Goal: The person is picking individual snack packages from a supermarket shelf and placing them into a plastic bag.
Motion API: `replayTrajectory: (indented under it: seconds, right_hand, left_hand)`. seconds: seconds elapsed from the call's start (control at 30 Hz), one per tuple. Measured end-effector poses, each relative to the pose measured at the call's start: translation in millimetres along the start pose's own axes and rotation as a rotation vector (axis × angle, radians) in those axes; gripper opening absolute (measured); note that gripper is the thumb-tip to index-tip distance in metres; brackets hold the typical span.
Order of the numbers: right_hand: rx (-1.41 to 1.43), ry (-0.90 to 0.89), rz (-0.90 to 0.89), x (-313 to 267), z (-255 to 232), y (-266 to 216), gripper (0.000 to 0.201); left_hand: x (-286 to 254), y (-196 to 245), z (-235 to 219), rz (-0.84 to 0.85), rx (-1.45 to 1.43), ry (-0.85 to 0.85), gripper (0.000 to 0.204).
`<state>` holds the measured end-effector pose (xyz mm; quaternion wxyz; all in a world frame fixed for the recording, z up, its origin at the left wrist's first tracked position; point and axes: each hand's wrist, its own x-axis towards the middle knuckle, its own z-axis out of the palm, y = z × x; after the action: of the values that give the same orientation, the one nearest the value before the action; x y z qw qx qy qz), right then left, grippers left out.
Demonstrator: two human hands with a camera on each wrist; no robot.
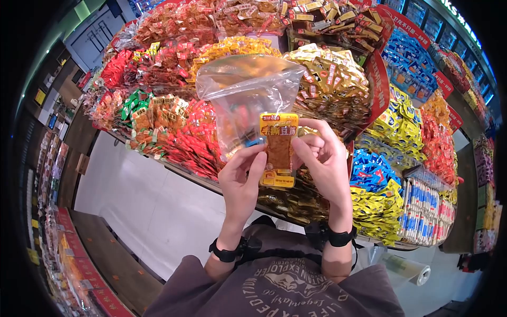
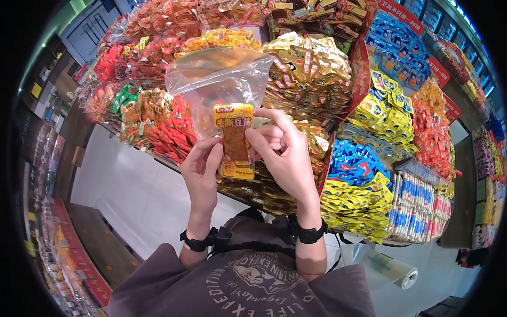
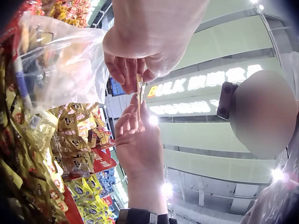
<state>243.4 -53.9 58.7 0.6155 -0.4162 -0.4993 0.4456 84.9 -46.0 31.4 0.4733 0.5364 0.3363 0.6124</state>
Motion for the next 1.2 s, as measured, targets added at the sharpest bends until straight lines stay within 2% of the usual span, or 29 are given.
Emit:
replayTrajectory:
  seconds: [0.57,0.73,1.2]
  right_hand:
    - [-0.04,-0.004,-0.027,-3,-3,-3,0.031]
    - [0.068,0.002,-0.032,-3,-1,-1,0.041]
    - [0.054,-0.043,0.004,-2,9,4,0.042]
  left_hand:
    - [0,1,0,-0.01,0.033,-0.036,0.02]
    - [-2,4,0,-0.01,-0.011,-0.035,0.021]
    - [-7,5,-10,-0.042,0.02,0.021,0.017]
